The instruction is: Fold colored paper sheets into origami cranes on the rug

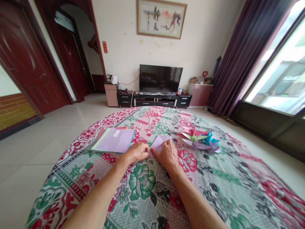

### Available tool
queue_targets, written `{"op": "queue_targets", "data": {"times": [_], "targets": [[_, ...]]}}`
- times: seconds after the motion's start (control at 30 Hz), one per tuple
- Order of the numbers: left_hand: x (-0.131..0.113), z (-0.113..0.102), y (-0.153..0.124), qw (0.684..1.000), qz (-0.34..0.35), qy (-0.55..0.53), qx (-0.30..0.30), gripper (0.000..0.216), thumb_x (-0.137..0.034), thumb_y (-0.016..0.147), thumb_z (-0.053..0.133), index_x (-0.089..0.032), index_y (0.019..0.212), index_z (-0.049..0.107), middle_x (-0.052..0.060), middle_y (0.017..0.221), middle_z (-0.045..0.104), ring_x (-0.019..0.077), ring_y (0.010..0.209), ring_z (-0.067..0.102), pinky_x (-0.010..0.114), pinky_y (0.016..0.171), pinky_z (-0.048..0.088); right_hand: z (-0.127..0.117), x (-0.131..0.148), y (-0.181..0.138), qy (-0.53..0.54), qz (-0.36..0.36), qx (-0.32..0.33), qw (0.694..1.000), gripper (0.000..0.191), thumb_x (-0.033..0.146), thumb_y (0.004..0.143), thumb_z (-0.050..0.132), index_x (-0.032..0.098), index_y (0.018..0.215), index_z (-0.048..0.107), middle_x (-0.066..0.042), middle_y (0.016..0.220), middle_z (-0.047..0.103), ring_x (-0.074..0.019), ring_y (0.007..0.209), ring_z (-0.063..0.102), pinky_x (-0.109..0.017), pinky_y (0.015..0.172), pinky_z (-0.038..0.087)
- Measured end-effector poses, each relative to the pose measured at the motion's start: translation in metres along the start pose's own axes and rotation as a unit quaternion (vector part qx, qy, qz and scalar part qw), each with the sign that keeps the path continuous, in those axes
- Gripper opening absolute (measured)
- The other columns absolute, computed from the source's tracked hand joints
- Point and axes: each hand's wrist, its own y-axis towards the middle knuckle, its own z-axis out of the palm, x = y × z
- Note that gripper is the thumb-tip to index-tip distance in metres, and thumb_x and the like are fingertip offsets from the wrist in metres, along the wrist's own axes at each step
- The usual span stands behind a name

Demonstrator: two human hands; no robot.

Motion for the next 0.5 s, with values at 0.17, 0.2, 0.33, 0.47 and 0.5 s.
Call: {"op": "queue_targets", "data": {"times": [0.17, 0.2, 0.33, 0.47, 0.5], "targets": [[0.006, 0.002, -0.001, 0.995, 0.094, -0.039, 0.001, 0.025, -0.021, 0.071, 0.050, -0.021, 0.086, 0.070, -0.001, 0.070, 0.068, 0.0114, 0.063, 0.058, 0.020, 0.061, 0.041, 0.003, -0.002, 0.000, -0.007, -0.003, -0.004, 1.000, 0.052, 0.057, 0.074, 0.053, 0.011, 0.098, 0.061, -0.015, 0.100, 0.055, -0.0265, 0.095, 0.052, -0.032, 0.081, 0.040], [0.008, 0.003, -0.001, 0.993, 0.111, -0.045, 0.004, 0.026, -0.020, 0.071, 0.049, -0.021, 0.086, 0.071, -0.001, 0.074, 0.070, 0.0114, 0.066, 0.059, 0.020, 0.064, 0.042, 0.004, -0.002, 0.000, -0.008, -0.004, -0.007, 1.000, 0.052, 0.057, 0.074, 0.053, 0.011, 0.098, 0.061, -0.015, 0.099, 0.055, -0.0264, 0.095, 0.053, -0.032, 0.080, 0.040], [0.012, 0.005, -0.001, 0.985, 0.161, -0.058, 0.021, 0.034, -0.017, 0.074, 0.045, -0.026, 0.093, 0.072, -0.002, 0.085, 0.072, 0.0116, 0.077, 0.062, 0.019, 0.070, 0.042, 0.007, -0.003, 0.000, -0.008, -0.004, -0.012, 1.000, 0.055, 0.060, 0.073, 0.052, 0.011, 0.098, 0.061, -0.014, 0.100, 0.055, -0.0264, 0.094, 0.052, -0.032, 0.081, 0.040], [0.010, -0.001, -0.005, 0.983, 0.174, -0.042, 0.035, 0.037, -0.014, 0.073, 0.046, -0.027, 0.097, 0.071, 0.000, 0.087, 0.073, 0.0128, 0.077, 0.063, 0.020, 0.069, 0.042, 0.006, -0.003, 0.000, -0.004, -0.002, -0.005, 1.000, 0.056, 0.059, 0.073, 0.051, 0.010, 0.099, 0.061, -0.015, 0.101, 0.055, -0.0267, 0.094, 0.052, -0.033, 0.080, 0.040], [0.009, -0.003, -0.007, 0.983, 0.173, -0.042, 0.043, 0.038, -0.014, 0.072, 0.046, -0.026, 0.098, 0.071, 0.000, 0.088, 0.073, 0.0131, 0.077, 0.063, 0.020, 0.069, 0.042, 0.005, -0.002, 0.000, -0.003, -0.001, -0.004, 1.000, 0.056, 0.059, 0.073, 0.051, 0.010, 0.099, 0.061, -0.015, 0.101, 0.055, -0.0268, 0.094, 0.052, -0.033, 0.080, 0.040]]}}
